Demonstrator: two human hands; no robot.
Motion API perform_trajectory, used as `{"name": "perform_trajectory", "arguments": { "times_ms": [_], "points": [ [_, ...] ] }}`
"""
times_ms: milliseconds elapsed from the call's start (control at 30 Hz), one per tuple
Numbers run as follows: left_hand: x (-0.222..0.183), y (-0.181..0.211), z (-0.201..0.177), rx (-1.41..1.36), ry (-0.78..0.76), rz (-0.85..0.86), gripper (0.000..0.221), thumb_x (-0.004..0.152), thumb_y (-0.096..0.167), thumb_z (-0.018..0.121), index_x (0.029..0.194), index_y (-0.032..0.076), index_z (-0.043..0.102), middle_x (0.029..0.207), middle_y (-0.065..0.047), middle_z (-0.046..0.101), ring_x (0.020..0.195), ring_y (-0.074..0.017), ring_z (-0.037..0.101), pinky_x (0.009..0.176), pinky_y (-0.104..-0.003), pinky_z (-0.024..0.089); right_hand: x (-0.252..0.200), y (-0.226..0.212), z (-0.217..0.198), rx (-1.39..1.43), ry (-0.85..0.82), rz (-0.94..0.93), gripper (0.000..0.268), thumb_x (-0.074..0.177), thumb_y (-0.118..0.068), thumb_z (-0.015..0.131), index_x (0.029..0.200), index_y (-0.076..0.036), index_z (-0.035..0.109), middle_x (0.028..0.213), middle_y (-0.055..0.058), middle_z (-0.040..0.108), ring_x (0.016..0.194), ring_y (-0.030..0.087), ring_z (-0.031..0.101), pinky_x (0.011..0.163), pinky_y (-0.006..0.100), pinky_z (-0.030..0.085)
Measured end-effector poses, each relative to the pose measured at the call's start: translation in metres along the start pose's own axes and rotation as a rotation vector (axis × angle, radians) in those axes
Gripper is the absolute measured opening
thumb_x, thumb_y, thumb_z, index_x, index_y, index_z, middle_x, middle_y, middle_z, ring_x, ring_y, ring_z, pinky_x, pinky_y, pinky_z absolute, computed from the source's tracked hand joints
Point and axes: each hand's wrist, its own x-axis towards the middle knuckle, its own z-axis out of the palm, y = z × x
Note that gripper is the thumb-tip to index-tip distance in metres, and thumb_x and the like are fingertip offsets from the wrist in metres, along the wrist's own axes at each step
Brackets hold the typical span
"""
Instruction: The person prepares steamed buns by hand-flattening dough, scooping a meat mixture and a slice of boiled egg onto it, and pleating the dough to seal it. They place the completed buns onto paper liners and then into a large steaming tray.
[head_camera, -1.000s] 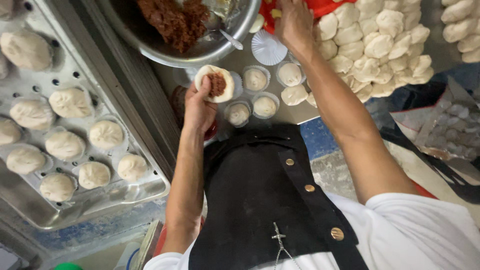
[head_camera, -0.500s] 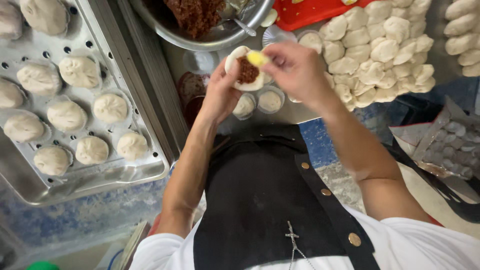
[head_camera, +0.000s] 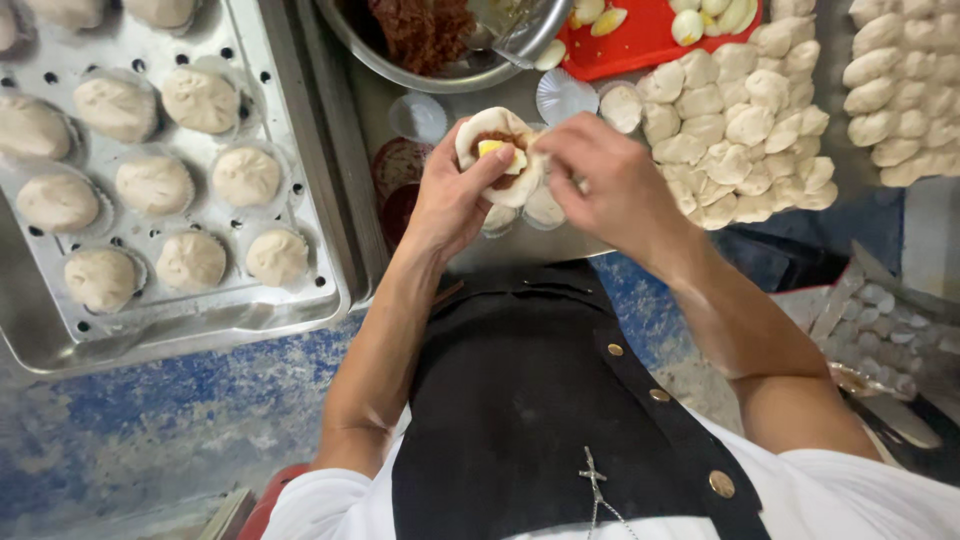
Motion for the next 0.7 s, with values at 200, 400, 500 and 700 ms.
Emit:
{"name": "perform_trajectory", "arguments": {
  "times_ms": [200,400,500,700],
  "points": [
    [-0.035,0.013,0.004,-0.065,-0.182,0.033,0.044,0.1,0.008,0.073,0.138,0.0,0.052,0.126,-0.012,0.063,0.115,-0.0209,0.067,0.099,-0.038,0.06,0.005,-0.025,-0.009,-0.023,0.103,-0.186,0.017,0.096,-0.002,0.08,0.111,-0.006,0.071,0.099,0.008,0.067,0.087,0.017,0.067,0.074,0.03,0.056],
    [-0.048,0.007,0.007,-0.164,-0.106,0.221,0.045,0.101,0.009,0.072,0.139,0.0,0.05,0.13,-0.014,0.063,0.12,-0.024,0.067,0.105,-0.041,0.059,-0.015,-0.049,-0.01,0.11,0.205,-0.033,0.008,0.102,-0.001,0.074,0.107,-0.005,0.07,0.095,0.006,0.064,0.081,0.013,0.061,0.069,0.027,0.051],
    [-0.046,0.002,0.006,-0.181,-0.116,0.258,0.047,0.102,0.008,0.073,0.142,0.002,0.049,0.132,-0.013,0.062,0.121,-0.0233,0.065,0.107,-0.041,0.058,-0.029,-0.052,0.0,0.229,0.093,0.108,0.005,0.104,-0.005,0.073,0.105,-0.003,0.068,0.09,0.003,0.064,0.075,0.012,0.058,0.066,0.026,0.048],
    [-0.047,-0.023,-0.001,-0.158,-0.151,0.252,0.049,0.102,0.007,0.074,0.143,0.002,0.049,0.132,-0.013,0.062,0.122,-0.0242,0.066,0.108,-0.044,0.058,-0.045,-0.028,-0.002,0.1,-0.145,0.242,0.012,0.103,-0.009,0.074,0.1,0.0,0.066,0.083,0.006,0.065,0.071,0.012,0.061,0.064,0.03,0.048]
  ]
}}
